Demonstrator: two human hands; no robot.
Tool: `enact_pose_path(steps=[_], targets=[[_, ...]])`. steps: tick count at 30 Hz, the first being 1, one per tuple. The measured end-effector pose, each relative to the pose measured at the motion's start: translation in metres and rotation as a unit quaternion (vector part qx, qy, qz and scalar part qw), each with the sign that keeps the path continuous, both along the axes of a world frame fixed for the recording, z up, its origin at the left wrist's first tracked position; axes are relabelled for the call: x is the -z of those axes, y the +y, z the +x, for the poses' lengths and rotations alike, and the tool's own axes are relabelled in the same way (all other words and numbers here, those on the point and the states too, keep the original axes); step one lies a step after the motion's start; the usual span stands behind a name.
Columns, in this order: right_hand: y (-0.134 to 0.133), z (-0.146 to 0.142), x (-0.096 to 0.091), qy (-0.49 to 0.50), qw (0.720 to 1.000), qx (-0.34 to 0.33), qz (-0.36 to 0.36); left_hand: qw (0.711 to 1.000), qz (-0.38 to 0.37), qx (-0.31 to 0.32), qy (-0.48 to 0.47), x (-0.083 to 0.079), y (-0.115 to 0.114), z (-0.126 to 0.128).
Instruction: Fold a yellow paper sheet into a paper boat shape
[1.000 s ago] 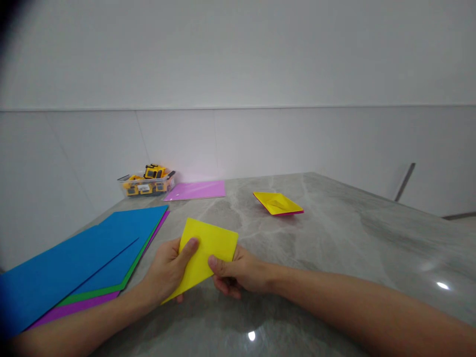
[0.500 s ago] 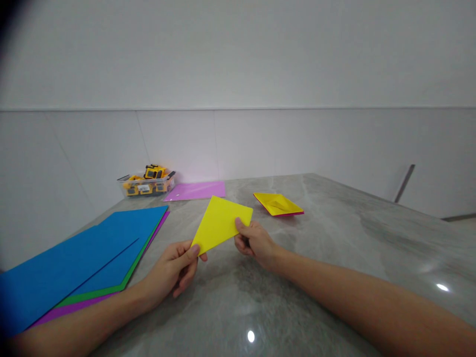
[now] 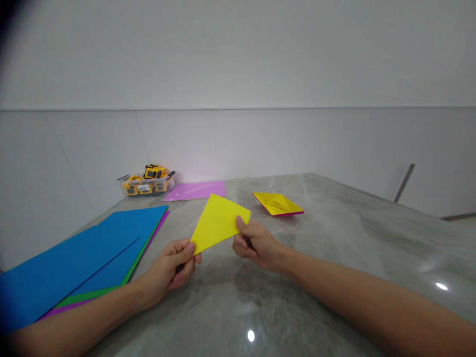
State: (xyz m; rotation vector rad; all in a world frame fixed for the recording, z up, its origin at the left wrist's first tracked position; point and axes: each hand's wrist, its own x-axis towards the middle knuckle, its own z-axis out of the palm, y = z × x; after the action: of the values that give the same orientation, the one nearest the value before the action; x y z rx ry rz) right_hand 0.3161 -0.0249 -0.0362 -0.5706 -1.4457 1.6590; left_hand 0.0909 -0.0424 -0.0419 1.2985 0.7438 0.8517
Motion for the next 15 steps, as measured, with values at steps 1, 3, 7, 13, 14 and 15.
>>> enact_pose_path(steps=[1,3,7,13,14,15], targets=[[-0.001,0.000,-0.001,0.020,0.999,-0.023,-0.018,1.000,-0.014,0.012,-0.015,0.000,0.000,-0.001],[-0.003,-0.002,-0.004,0.047,0.996,-0.053,-0.044,0.997,-0.041,0.039,-0.043,0.001,0.000,-0.002],[-0.006,-0.004,-0.003,0.044,0.999,-0.017,0.010,0.993,-0.068,0.070,-0.062,0.002,0.001,-0.003],[-0.014,-0.015,0.010,-0.113,0.990,0.011,0.078,0.990,-0.095,0.101,-0.032,-0.003,-0.007,0.005],[-0.016,-0.017,0.011,-0.128,0.989,-0.001,0.068,0.991,-0.093,0.095,-0.034,-0.003,-0.008,0.006],[-0.018,-0.020,0.011,-0.133,0.989,-0.006,0.061,0.991,-0.091,0.088,-0.036,-0.003,-0.009,0.007]])
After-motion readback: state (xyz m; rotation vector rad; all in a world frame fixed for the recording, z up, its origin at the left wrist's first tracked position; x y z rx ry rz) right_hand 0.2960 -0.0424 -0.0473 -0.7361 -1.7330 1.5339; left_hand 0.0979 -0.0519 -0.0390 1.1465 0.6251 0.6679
